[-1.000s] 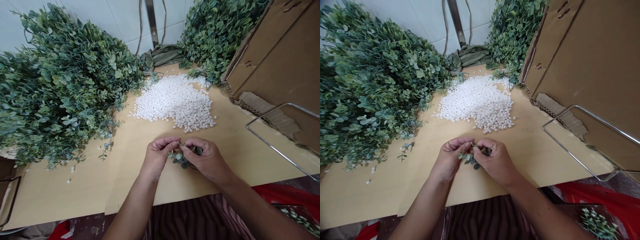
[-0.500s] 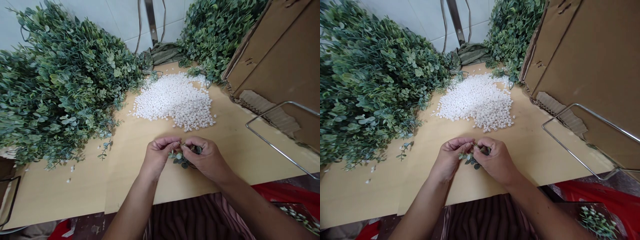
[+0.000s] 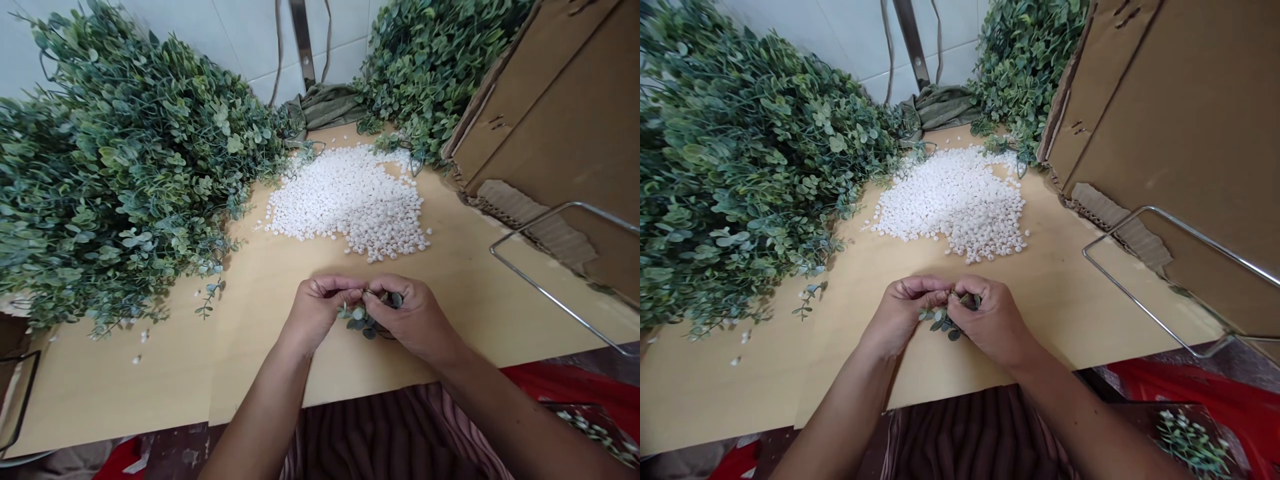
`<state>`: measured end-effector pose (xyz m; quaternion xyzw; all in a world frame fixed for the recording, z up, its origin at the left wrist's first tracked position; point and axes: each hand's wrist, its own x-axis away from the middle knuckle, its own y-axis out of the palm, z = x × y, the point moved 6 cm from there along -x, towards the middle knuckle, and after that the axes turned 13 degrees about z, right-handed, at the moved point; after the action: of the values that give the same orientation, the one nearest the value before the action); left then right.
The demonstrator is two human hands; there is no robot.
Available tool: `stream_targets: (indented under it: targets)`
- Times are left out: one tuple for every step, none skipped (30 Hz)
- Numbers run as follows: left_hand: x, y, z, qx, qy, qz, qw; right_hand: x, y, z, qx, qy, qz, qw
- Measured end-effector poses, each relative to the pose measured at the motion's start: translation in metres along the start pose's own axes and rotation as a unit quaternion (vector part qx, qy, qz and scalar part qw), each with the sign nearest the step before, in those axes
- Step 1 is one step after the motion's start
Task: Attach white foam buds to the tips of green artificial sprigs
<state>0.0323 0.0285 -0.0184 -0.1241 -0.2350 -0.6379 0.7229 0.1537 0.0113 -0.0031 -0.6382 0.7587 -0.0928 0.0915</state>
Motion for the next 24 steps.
stream_targets:
  targets:
    - [-0.001,0.001,0.000,0.000,-0.001,0.000,1.000,0.000,0.000,0.000,0.002,0.001,-0.002,1.000]
    - [-0.001,0.001,-0.001,0.000,-0.001,0.000,1.000,0.000,0.001,0.000,0.004,0.001,-0.003,1.000]
    - [-0.002,0.002,-0.001,0.002,0.000,-0.003,1.000,-0.001,0.001,0.000,0.002,0.002,-0.004,1.000]
    - [-0.002,0.002,-0.001,0.005,0.004,-0.007,1.000,-0.001,0.001,0.000,-0.002,0.002,-0.004,1.000]
    - [-0.002,0.000,0.000,0.009,0.011,-0.009,1.000,-0.002,0.001,0.000,-0.008,0.000,-0.003,1.000]
    - [-0.001,-0.002,0.002,0.016,0.026,-0.008,1.000,-0.002,0.001,0.000,-0.015,-0.001,0.001,1.000]
    - [0.000,-0.006,0.005,0.023,0.045,0.000,0.999,-0.003,0.001,0.000,-0.020,-0.003,0.006,1.000]
    - [0.002,-0.011,0.008,0.028,0.069,0.012,0.997,-0.004,0.000,0.001,-0.024,-0.003,0.015,1.000]
    - [0.005,-0.017,0.011,0.027,0.095,0.026,0.995,-0.005,0.000,0.002,-0.027,-0.001,0.024,0.999]
    - [0.009,-0.021,0.013,0.020,0.117,0.038,0.992,-0.005,-0.001,0.004,-0.028,0.002,0.033,0.999]
    - [0.012,-0.024,0.015,0.006,0.135,0.044,0.990,-0.006,0.000,0.006,-0.029,0.007,0.039,0.999]
    - [0.015,-0.025,0.015,-0.012,0.147,0.043,0.988,-0.006,0.001,0.007,-0.033,0.012,0.042,0.999]
    - [0.018,-0.024,0.015,-0.029,0.155,0.037,0.987,-0.006,0.001,0.008,-0.037,0.017,0.041,0.998]
    - [0.020,-0.022,0.014,-0.042,0.162,0.030,0.985,-0.005,0.001,0.008,-0.044,0.020,0.037,0.998]
    - [0.021,-0.020,0.013,-0.050,0.165,0.026,0.985,-0.005,-0.001,0.007,-0.054,0.020,0.033,0.998]
    - [0.020,-0.019,0.012,-0.052,0.166,0.027,0.984,-0.004,-0.005,0.004,-0.066,0.018,0.027,0.997]
    - [0.019,-0.018,0.011,-0.051,0.164,0.033,0.985,-0.003,-0.010,0.000,-0.082,0.010,0.009,0.997]
    - [0.018,-0.018,0.010,-0.049,0.159,0.041,0.985,-0.002,-0.018,-0.007,-0.105,-0.006,-0.011,0.994]
    - [0.016,-0.019,0.010,-0.046,0.151,0.047,0.986,0.001,-0.024,-0.014,-0.130,-0.028,-0.060,0.989]
    - [0.015,-0.020,0.010,-0.042,0.143,0.050,0.988,0.005,-0.030,-0.025,-0.173,-0.067,-0.132,0.974]
    - [0.014,-0.020,0.010,-0.036,0.136,0.049,0.989,0.010,-0.037,-0.036,-0.236,-0.107,-0.200,0.945]
    - [0.013,-0.020,0.011,-0.030,0.130,0.042,0.990,0.020,-0.042,-0.049,-0.311,-0.158,-0.302,0.887]
    - [0.014,-0.020,0.011,-0.023,0.127,0.031,0.991,0.023,-0.048,-0.053,-0.360,-0.164,-0.341,0.853]
    - [0.015,-0.018,0.011,-0.015,0.126,0.017,0.992,0.019,-0.052,-0.052,-0.384,-0.139,-0.321,0.855]
